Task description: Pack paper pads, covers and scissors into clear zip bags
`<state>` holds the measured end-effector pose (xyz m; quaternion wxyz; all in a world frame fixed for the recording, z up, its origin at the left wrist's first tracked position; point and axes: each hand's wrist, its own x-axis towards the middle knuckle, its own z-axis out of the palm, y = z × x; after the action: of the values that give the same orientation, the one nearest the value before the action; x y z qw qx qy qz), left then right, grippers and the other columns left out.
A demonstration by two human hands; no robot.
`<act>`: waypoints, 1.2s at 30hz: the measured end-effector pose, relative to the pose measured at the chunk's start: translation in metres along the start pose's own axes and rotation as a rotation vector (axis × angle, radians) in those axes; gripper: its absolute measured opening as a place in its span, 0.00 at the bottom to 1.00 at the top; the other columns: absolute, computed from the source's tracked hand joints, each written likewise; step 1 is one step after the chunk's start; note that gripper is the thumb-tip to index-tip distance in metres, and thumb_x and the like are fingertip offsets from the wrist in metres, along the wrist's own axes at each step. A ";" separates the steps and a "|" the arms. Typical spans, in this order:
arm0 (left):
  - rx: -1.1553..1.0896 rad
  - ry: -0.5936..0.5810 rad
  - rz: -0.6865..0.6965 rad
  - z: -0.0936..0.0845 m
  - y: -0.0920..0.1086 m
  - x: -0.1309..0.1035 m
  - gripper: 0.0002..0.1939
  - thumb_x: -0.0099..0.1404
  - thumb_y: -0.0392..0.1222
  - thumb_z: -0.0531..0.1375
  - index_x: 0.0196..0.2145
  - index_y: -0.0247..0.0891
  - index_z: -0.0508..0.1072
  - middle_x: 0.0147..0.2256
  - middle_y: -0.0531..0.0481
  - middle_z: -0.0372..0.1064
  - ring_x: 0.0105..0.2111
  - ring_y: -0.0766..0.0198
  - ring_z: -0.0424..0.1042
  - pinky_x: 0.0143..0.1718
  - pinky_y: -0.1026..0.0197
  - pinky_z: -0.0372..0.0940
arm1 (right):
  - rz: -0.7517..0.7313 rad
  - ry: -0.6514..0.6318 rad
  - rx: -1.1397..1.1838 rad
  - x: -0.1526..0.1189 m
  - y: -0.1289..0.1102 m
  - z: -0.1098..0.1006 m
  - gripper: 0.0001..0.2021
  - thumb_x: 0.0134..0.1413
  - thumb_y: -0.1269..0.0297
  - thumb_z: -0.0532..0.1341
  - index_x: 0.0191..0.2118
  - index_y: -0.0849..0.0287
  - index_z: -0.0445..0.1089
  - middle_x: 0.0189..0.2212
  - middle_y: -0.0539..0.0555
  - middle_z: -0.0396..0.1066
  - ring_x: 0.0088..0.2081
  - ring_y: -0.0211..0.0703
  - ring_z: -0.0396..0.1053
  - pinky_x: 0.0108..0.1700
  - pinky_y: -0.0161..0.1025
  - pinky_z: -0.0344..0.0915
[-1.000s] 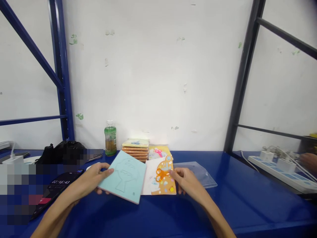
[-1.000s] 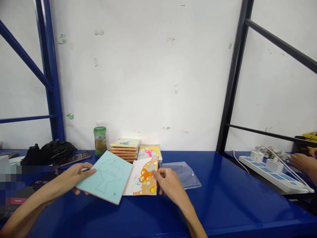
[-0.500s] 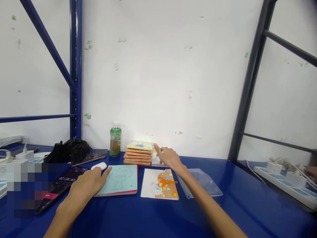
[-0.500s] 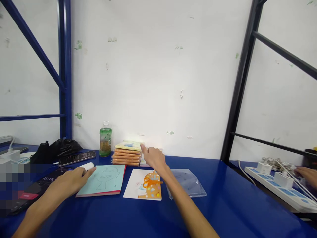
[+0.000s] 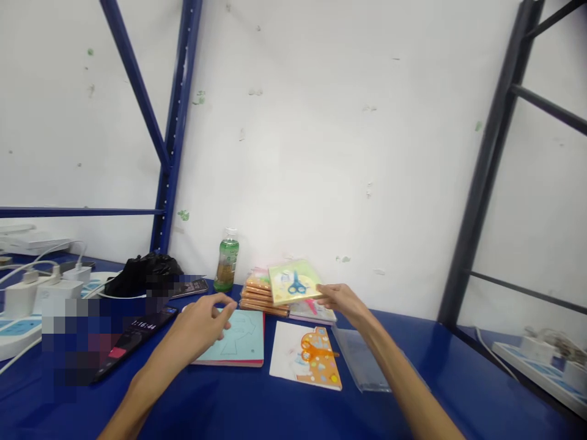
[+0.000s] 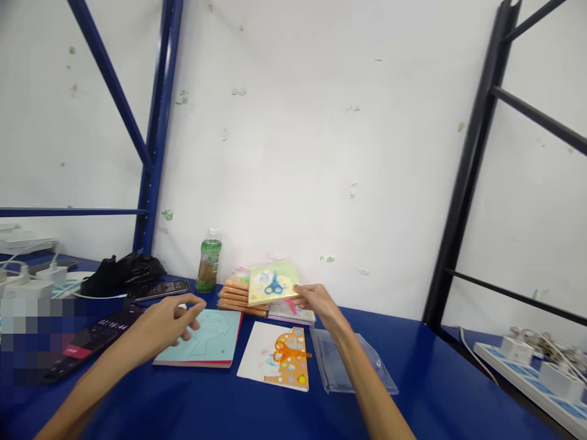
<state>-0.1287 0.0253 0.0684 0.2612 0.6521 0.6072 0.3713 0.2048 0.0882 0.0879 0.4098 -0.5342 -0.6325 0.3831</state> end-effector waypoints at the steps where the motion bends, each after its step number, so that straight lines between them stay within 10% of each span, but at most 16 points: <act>1: -0.051 -0.010 0.018 0.004 0.002 0.000 0.33 0.64 0.66 0.56 0.56 0.39 0.72 0.39 0.39 0.83 0.36 0.45 0.82 0.32 0.56 0.70 | -0.026 -0.007 0.037 -0.010 0.000 -0.007 0.15 0.67 0.53 0.62 0.40 0.62 0.75 0.30 0.49 0.73 0.30 0.37 0.71 0.36 0.38 0.70; 6: -0.305 -0.159 0.026 0.027 0.016 -0.008 0.55 0.60 0.73 0.58 0.73 0.41 0.46 0.62 0.32 0.69 0.60 0.40 0.71 0.48 0.51 0.71 | -0.068 -0.102 0.206 -0.066 0.002 -0.024 0.23 0.50 0.44 0.72 0.26 0.63 0.76 0.22 0.49 0.69 0.24 0.33 0.59 0.28 0.32 0.57; 12: -0.630 -0.516 0.000 0.050 0.038 -0.029 0.51 0.44 0.61 0.75 0.60 0.31 0.69 0.44 0.36 0.83 0.48 0.39 0.81 0.47 0.50 0.74 | 0.013 -0.069 0.351 -0.101 0.025 0.003 0.24 0.53 0.41 0.69 0.31 0.62 0.77 0.24 0.51 0.73 0.24 0.34 0.62 0.25 0.31 0.56; 20: -0.775 -0.387 -0.004 0.061 0.045 -0.033 0.41 0.55 0.60 0.71 0.59 0.35 0.66 0.42 0.41 0.83 0.43 0.48 0.81 0.46 0.54 0.72 | 0.118 -0.015 0.593 -0.121 0.015 0.046 0.29 0.50 0.44 0.73 0.50 0.62 0.77 0.41 0.60 0.83 0.43 0.55 0.81 0.46 0.43 0.74; 28: -0.633 -0.302 0.024 0.062 0.044 -0.031 0.25 0.57 0.52 0.69 0.48 0.43 0.68 0.27 0.58 0.74 0.23 0.65 0.71 0.26 0.64 0.66 | 0.195 0.114 0.678 -0.129 0.007 0.021 0.19 0.53 0.49 0.72 0.41 0.61 0.79 0.37 0.59 0.84 0.40 0.54 0.82 0.42 0.41 0.78; 36: -0.635 -0.470 -0.063 0.071 0.049 -0.031 0.27 0.59 0.65 0.64 0.38 0.35 0.75 0.32 0.46 0.76 0.31 0.58 0.74 0.31 0.58 0.70 | 0.165 0.079 0.644 -0.124 0.012 0.029 0.23 0.52 0.44 0.71 0.43 0.61 0.78 0.38 0.58 0.84 0.40 0.51 0.82 0.38 0.37 0.76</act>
<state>-0.0419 -0.0034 0.0599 0.5930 0.5872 0.4057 0.3729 0.1934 -0.0344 0.0528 0.5495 -0.4409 -0.4172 0.5741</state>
